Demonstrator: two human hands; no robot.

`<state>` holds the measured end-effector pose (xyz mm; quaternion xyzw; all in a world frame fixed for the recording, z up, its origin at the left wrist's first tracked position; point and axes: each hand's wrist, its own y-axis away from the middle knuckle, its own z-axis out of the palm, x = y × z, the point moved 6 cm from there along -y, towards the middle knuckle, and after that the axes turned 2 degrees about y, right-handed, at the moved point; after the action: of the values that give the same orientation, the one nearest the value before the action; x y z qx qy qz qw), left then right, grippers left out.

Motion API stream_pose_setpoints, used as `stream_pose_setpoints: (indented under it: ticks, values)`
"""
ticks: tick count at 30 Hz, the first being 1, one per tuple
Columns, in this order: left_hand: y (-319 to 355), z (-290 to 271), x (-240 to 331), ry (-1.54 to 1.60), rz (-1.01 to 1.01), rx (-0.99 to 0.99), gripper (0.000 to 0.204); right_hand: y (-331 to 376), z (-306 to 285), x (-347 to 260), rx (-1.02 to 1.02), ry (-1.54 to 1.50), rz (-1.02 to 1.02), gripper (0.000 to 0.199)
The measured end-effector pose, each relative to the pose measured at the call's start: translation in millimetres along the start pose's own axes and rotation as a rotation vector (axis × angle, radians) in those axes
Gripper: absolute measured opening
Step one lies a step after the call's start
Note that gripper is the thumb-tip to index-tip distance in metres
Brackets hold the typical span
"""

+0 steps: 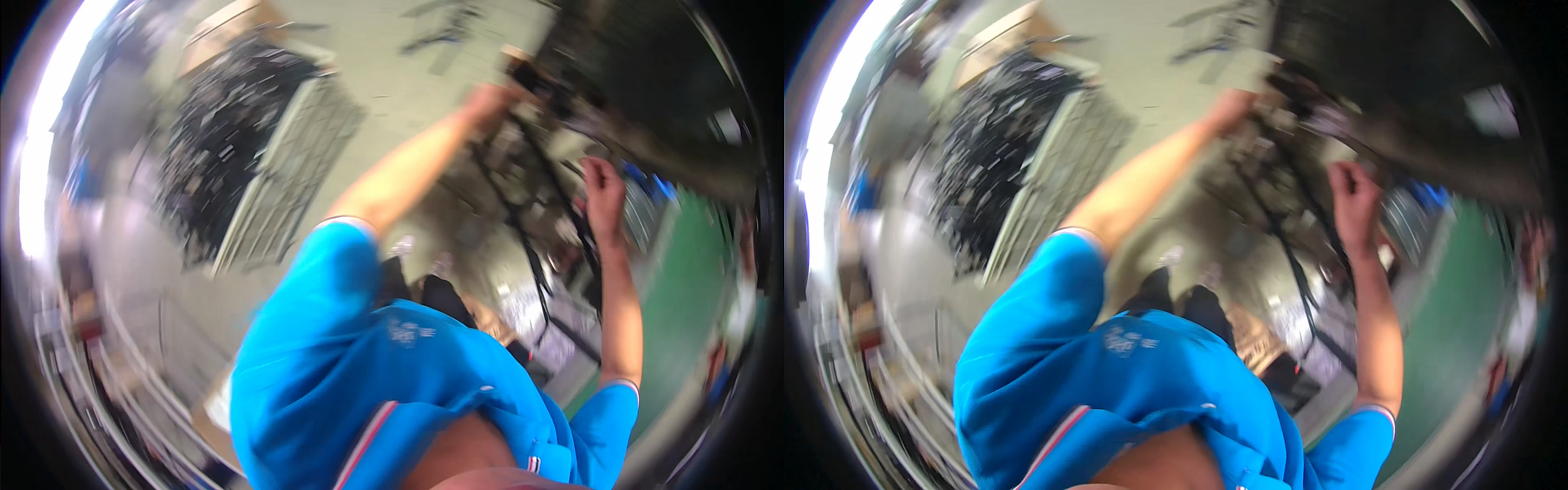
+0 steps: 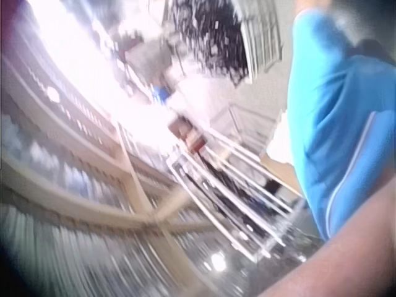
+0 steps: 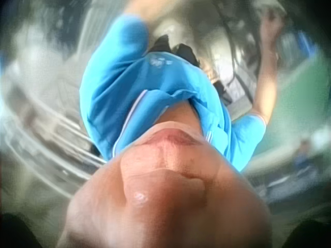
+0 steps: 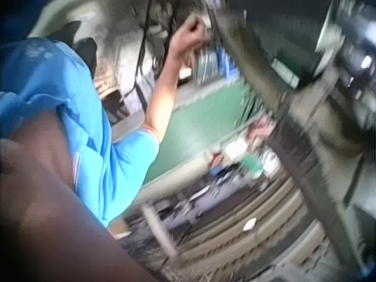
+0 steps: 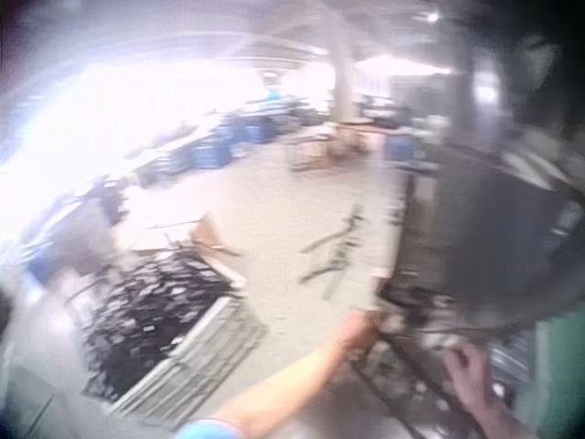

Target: The person repeatedly picks up black metal frame parts and white cylindrical foam sleeves, then slides the sleeves onto the frame legs. The person uses a handheld tool to secure the parts at a workbench, then places the assembled frames into a nearby bin.

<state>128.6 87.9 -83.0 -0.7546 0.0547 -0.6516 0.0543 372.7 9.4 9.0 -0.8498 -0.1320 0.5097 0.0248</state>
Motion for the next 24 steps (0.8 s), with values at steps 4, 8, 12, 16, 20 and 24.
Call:
stream_pose_setpoints:
  ticks: [4, 8, 12, 16, 20, 24]
  values:
    - [27, 1, 12, -0.262, 0.419, 0.086, 0.014, -36, 44, 19, -0.137, -0.007, 0.021, 0.022]
    - [151, -82, 22, -0.372, 0.276, 0.304, 0.016, -33, 63, -1, 0.134, 0.227, -0.378, 0.021]
    - [290, -224, -33, -0.595, 0.102, 0.712, 0.014, -34, 84, -25, 0.254, 0.513, -0.548, 0.019]
    - [427, -402, -67, -0.529, -0.321, 1.192, 0.014, -30, 90, -14, 0.383, 0.707, -0.522, 0.019]
    - [521, -583, -101, -0.591, -0.404, 1.668, 0.013, -25, 89, 19, 0.465, 0.732, -0.449, 0.02]
    - [538, -743, -144, -0.84, -0.414, 1.577, 0.03, -20, 91, 14, 0.553, 0.826, -0.336, 0.026]
